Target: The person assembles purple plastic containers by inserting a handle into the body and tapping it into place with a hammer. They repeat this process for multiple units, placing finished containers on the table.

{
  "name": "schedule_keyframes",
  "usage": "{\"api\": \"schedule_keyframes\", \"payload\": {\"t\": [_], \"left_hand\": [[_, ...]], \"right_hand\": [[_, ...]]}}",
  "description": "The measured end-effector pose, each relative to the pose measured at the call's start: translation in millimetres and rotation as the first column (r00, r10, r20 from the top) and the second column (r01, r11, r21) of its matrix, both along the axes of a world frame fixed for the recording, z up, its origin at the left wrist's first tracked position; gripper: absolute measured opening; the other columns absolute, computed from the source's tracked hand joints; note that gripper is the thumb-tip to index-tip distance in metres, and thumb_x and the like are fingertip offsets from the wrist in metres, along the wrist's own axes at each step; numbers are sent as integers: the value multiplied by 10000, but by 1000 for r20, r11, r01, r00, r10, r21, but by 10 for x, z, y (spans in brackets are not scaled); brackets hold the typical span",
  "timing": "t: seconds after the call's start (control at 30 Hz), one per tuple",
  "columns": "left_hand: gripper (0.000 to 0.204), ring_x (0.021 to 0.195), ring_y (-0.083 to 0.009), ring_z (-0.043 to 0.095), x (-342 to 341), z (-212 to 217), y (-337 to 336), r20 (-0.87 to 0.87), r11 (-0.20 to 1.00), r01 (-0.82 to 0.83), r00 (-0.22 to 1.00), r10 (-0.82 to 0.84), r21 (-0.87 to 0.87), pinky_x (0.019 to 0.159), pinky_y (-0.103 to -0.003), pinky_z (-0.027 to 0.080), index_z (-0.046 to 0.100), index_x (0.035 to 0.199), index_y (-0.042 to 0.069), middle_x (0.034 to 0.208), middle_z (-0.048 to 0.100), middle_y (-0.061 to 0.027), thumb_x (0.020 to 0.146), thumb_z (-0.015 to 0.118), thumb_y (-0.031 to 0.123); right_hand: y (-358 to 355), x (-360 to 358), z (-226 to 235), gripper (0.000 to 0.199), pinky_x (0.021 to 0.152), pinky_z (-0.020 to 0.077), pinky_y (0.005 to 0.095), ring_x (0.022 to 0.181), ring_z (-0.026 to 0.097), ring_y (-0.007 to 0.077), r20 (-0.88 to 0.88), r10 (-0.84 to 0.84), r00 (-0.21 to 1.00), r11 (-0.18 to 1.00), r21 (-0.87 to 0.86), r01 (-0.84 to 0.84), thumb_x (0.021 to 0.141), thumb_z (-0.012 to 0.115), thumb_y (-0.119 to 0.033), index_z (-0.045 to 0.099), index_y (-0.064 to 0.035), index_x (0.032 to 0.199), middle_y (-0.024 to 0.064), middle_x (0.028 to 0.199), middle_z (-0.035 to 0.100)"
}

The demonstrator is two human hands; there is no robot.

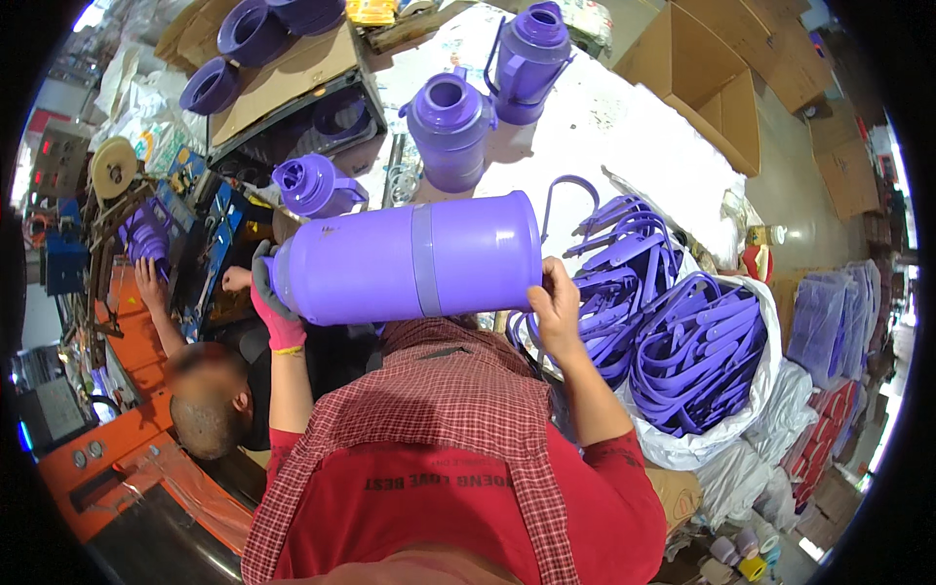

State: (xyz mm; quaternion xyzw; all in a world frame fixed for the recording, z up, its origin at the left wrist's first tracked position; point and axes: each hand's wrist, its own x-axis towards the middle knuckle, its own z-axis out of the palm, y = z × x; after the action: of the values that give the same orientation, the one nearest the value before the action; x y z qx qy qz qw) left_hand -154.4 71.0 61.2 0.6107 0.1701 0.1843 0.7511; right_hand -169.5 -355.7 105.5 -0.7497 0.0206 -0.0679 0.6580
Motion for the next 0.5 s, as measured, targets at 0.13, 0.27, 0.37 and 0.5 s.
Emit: {"api": "schedule_keyframes", "payload": {"t": [0.13,0.27,0.37,0.5], "left_hand": [[469,1093,-215,561,-83,322,-215,153,925,-86,988,30,371,1016,-366,412,559,1257,-61,1098,630,-132,1050,405,330],[614,1201,-294,525,-107,565,-263,383,882,53,888,-256,468,1055,-419,389,532,1303,-60,1222,609,-173,973,458,453],[605,1312,-318,469,-40,382,-234,298,936,-20,950,-92,353,1120,-426,339,455,1402,-47,1410,510,-188,1019,419,420],[519,1385,-250,417,22,-5,-125,193,982,102,979,-70,-156,1170,-411,304,387,1486,13,1509,434,-121,1073,378,328]], "right_hand": [[119,51,-198,374,561,289,262,652,330,69,-72,-257,964,966,-16,256,1003,575,-244,456,-36,715,-34,671,415],[53,325,-229,370,565,319,282,633,395,84,-331,-218,918,908,277,315,1003,562,-287,536,-13,756,-18,669,465],[65,367,-169,371,568,346,278,622,440,98,8,-294,956,956,9,293,997,561,-271,575,16,761,9,657,513],[169,165,-248,344,488,390,337,505,488,215,608,30,793,972,-204,120,902,731,-321,615,-26,768,71,607,502]]}}
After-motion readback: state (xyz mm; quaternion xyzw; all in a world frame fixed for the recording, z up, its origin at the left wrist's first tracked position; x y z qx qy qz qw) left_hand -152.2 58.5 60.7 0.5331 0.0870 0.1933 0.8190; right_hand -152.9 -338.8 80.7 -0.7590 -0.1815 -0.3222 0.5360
